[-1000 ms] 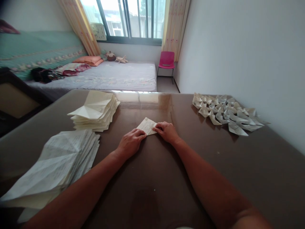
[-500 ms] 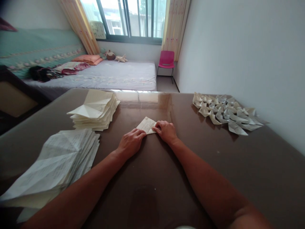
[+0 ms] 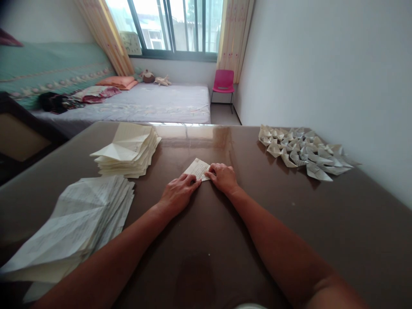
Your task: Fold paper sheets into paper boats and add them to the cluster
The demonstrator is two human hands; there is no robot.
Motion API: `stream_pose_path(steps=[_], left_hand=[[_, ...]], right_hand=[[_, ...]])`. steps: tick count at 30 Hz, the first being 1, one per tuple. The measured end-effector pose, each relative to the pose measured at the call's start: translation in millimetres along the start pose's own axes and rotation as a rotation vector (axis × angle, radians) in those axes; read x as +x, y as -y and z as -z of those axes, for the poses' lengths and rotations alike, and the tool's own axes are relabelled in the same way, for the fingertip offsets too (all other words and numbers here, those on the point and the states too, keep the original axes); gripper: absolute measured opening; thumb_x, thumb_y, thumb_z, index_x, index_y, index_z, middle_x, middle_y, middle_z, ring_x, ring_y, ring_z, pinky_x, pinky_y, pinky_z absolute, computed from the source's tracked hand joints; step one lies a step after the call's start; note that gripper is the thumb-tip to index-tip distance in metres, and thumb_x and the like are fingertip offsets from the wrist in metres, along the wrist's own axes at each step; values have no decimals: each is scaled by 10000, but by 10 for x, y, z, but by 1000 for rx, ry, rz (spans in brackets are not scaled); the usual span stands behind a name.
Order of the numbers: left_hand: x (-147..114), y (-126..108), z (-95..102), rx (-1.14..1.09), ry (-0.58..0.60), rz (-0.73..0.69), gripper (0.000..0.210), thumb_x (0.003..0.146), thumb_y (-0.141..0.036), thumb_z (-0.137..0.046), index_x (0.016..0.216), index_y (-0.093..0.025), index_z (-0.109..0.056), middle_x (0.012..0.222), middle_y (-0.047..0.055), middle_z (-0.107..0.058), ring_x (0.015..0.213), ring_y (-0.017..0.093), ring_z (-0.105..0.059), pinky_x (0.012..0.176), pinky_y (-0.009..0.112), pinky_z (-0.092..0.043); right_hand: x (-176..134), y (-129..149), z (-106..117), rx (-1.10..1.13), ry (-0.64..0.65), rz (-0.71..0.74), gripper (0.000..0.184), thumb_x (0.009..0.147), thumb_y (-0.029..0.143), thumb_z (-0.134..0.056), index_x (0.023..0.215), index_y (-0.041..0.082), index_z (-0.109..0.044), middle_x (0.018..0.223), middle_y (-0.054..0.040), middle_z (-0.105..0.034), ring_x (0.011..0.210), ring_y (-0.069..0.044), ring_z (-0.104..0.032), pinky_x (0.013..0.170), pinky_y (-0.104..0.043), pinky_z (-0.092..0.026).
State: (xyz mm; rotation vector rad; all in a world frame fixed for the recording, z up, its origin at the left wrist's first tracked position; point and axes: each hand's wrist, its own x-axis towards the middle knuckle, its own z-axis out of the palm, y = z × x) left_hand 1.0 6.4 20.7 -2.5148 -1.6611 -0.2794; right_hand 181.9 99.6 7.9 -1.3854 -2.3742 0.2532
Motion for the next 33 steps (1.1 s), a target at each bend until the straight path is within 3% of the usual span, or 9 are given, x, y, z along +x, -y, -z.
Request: stream_pose_path(steps=[11,15,18,25,29,33], left_hand=[[-1,1,5,13,9,-3,340,931,-235,-431,1249,-280,-545,1121,75,-571,1063,226,-480,777,326,-462],[11,-3,27,4,19,5,335,927,-235,-439,1237,-289,-554,1110,76,-572,1064,226,-478,777,328,-464],[15,-5,42,3,22,6,313,928,-238,-440,1207,-296,-569,1085,67,-579,1051,221,-485,771,320,-462],[13,-10,43,-1,22,-3,322,930,-253,-432,1221,-297,-563,1084,64,-592,1044,227,-499,776,328,-477],[26,82,-21,-38,-64,86,342,913,-211,-447,1218,-283,-581,1266,87,-528,1184,259,-452,924,405,-459],[53,232,-122,-134,-137,176,453,899,-144,-420,1341,-224,-480,1368,127,-451,1235,247,-441,1028,436,-411]], right_hand=[[-46,-180,100,11,-35,-32,213,820,422,-631,885,220,-608,839,-13,-658,838,-189,-567,685,-295,-337],[-136,-79,207,-69,-94,193,156,893,337,-551,896,236,-670,929,-54,-652,940,-208,-531,779,-322,-361],[-211,117,265,-94,51,415,229,926,352,-485,993,264,-686,971,-59,-656,955,-201,-539,806,-313,-372],[-265,316,430,-381,217,228,220,884,292,-522,855,202,-721,889,-105,-690,863,-231,-584,691,-339,-359],[-258,309,433,-456,209,173,221,886,245,-515,820,183,-716,919,-132,-688,869,-248,-586,655,-343,-375],[-218,268,358,-452,185,174,225,892,154,-481,872,172,-704,957,-139,-677,854,-237,-595,651,-332,-406]])
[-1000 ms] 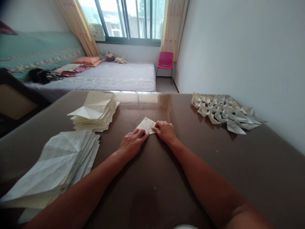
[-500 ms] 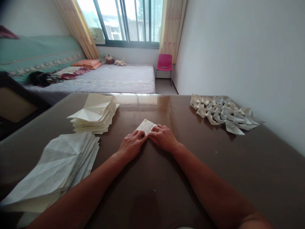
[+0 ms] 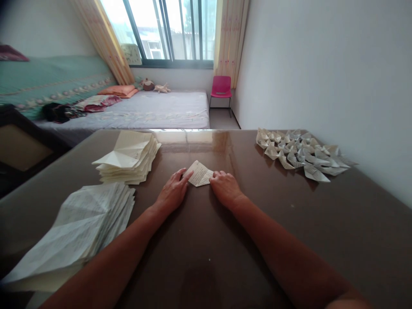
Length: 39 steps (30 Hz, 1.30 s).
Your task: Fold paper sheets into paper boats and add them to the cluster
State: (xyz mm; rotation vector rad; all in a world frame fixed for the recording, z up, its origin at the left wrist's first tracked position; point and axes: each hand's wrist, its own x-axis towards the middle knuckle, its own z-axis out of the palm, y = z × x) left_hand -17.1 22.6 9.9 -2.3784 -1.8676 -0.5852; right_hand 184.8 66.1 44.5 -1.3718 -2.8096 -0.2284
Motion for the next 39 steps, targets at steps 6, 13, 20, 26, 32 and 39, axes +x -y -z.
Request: stream_pose_path(steps=[6,13,20,26,32,39], left_hand=[[16,72,-95,-177,-17,-2,449,880,-104,-399,1297,-225,-513,1440,101,-359,1117,189,-535,957,359,-490],[41,40,49,-70,4,-82,265,927,-211,-426,1010,-197,-677,1136,74,-606,1013,210,-540,867,353,-500],[-39,-223,204,-29,68,-349,235,934,-318,-457,884,-250,-676,1046,5,-666,1054,205,-516,903,370,-416],[-44,-193,135,-204,164,-227,278,951,-366,-404,1007,-296,-668,1040,-12,-669,964,159,-546,807,266,-438],[42,-135,52,-227,172,100,239,895,-409,-485,922,-245,-658,859,14,-674,824,176,-590,708,267,-437],[74,-226,13,-231,153,217,235,854,-373,-538,1061,-266,-576,876,-12,-676,820,177,-605,679,266,-417]], right_hand=[[57,-104,-90,74,10,51,222,881,83,-474,891,140,-689,975,-121,-686,921,-226,-596,792,-300,-442],[92,-231,-201,225,-50,65,256,908,120,-460,967,151,-707,1050,-102,-678,1010,-193,-581,919,-267,-421],[114,-287,-319,442,-230,94,218,902,264,-530,932,173,-726,1032,-90,-663,987,-203,-568,937,-322,-424],[112,-289,-323,691,-138,180,140,843,261,-624,923,203,-724,914,-52,-621,812,-147,-590,778,-266,-455],[122,-320,-305,834,-56,208,123,835,223,-603,855,179,-716,823,-33,-640,728,-131,-586,697,-238,-439],[103,-306,-234,838,10,211,126,818,223,-583,857,166,-688,803,-31,-655,741,-139,-588,697,-238,-441]])
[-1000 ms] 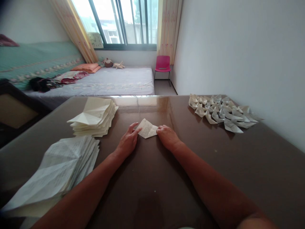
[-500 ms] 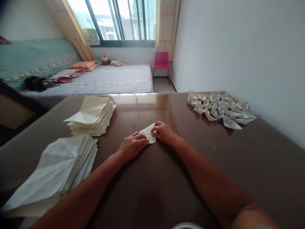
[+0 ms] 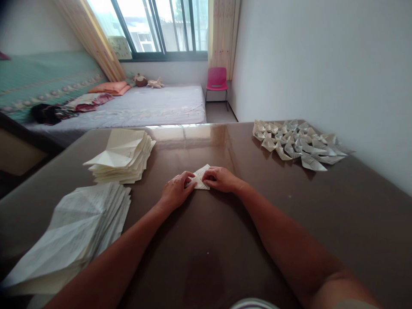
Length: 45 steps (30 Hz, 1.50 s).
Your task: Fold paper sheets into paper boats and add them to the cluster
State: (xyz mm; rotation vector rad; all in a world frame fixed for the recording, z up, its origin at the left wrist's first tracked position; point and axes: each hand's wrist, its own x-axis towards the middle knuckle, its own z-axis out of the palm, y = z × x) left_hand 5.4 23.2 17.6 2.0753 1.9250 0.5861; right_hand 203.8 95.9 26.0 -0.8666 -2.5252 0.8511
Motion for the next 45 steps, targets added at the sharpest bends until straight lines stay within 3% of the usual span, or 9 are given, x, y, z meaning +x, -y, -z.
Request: stream_pose_path(steps=[25,35,38,41,45], left_hand=[[8,-64,-7,24,-9,26,242,866,-349,-552,1100,-290,-571,892,-16,-675,892,181,-607,735,269,-434],[11,-41,-15,56,8,-4,245,870,-347,-558,1109,-291,-567,925,-15,-658,911,176,-587,740,271,-447],[-14,-63,10,122,-55,-86,276,882,-343,-545,1149,-278,-563,1052,19,-624,1020,197,-535,797,295,-456],[-55,-105,48,251,-133,-274,212,897,-326,-525,1080,-259,-610,1150,49,-583,1118,236,-463,895,355,-427],[-131,-169,50,403,-27,-490,167,916,-245,-480,949,-194,-636,1024,72,-614,1016,236,-503,859,370,-442]], right_hand=[[-7,0,0,22,-5,-20,130,800,253,-618,894,182,-674,771,-10,-668,695,-131,-585,655,-228,-421],[-1,-40,42,-15,68,71,131,810,263,-639,892,203,-722,864,-21,-648,771,-136,-575,739,-245,-428],[3,-47,36,21,64,72,133,815,267,-637,884,201,-729,873,-26,-646,773,-139,-576,735,-246,-432],[4,-48,24,34,52,68,125,813,270,-643,866,199,-731,865,-27,-648,773,-142,-579,733,-248,-434],[8,-51,8,20,40,72,112,804,268,-654,843,195,-731,843,-27,-643,765,-146,-581,718,-248,-433]])
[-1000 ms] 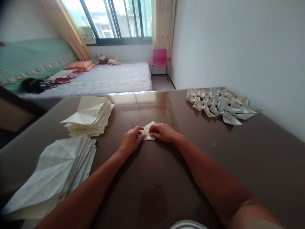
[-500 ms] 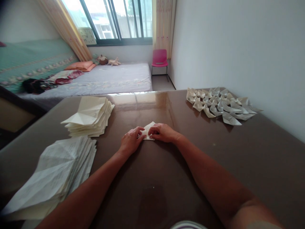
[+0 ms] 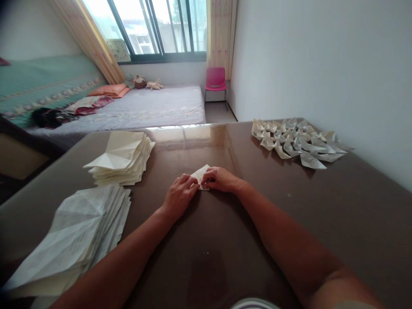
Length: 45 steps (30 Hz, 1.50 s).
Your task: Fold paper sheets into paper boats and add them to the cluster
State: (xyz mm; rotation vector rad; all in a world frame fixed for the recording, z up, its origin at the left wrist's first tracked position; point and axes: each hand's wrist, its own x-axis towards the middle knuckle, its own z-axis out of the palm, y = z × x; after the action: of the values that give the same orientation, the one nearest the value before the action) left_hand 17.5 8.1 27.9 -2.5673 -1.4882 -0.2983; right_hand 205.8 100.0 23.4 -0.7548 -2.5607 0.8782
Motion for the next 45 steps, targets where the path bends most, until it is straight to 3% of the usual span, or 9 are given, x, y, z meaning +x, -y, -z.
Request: stream_pose_path(steps=[6,10,14,19,27,31,37,45], left_hand=[[-78,-196,-30,97,119,11,291,889,-115,-449,1142,-81,-590,1053,139,-615,951,246,-553,794,351,-488],[-115,-308,-46,146,129,6,398,890,-94,-413,1267,-15,-515,1224,235,-566,1051,292,-559,879,419,-463],[-128,-367,-21,110,148,20,428,904,-135,-414,1324,-104,-492,1283,247,-540,1125,304,-550,925,455,-431],[-139,-400,16,106,160,118,434,902,-188,-421,1326,-237,-500,1337,181,-525,1150,344,-538,955,557,-372],[-98,-387,57,54,197,143,442,903,-195,-419,1333,-261,-501,1362,188,-501,1132,402,-539,913,607,-359],[-78,-343,83,73,217,94,453,908,-201,-407,1351,-250,-484,1352,199,-504,1101,395,-558,929,598,-346],[-52,-301,128,64,213,69,426,900,-204,-417,1311,-258,-518,1237,174,-585,979,309,-612,878,499,-405],[-30,-231,50,89,227,37,456,882,-236,-442,1329,-313,-495,1272,135,-561,985,313,-592,833,481,-423]], right_hand=[[12,-47,-33,-17,-17,1,110,789,262,-669,847,191,-731,857,-37,-647,789,-153,-584,722,-249,-441],[7,-62,-19,-1,-19,6,118,785,258,-671,862,186,-724,857,-39,-659,800,-154,-590,746,-256,-450],[-3,-52,-18,13,-24,39,123,827,198,-599,898,177,-696,829,-30,-657,775,-143,-592,745,-256,-454],[2,-95,-109,-10,-140,-22,141,826,201,-598,947,168,-662,872,-31,-601,692,-112,-574,700,-245,-460],[21,-102,-206,-226,-252,-9,124,878,191,-528,921,174,-643,912,-43,-562,795,-126,-550,777,-253,-441],[79,-72,-237,-419,-224,-84,154,902,163,-465,943,170,-614,940,-57,-564,888,-144,-541,850,-265,-425],[184,-69,-200,-524,-192,-174,142,870,177,-520,959,170,-630,973,-84,-583,863,-161,-549,814,-260,-429],[219,-114,-326,-566,-421,-448,316,913,264,-459,1201,165,-545,1276,-146,-513,1151,-261,-428,937,-375,-394]])
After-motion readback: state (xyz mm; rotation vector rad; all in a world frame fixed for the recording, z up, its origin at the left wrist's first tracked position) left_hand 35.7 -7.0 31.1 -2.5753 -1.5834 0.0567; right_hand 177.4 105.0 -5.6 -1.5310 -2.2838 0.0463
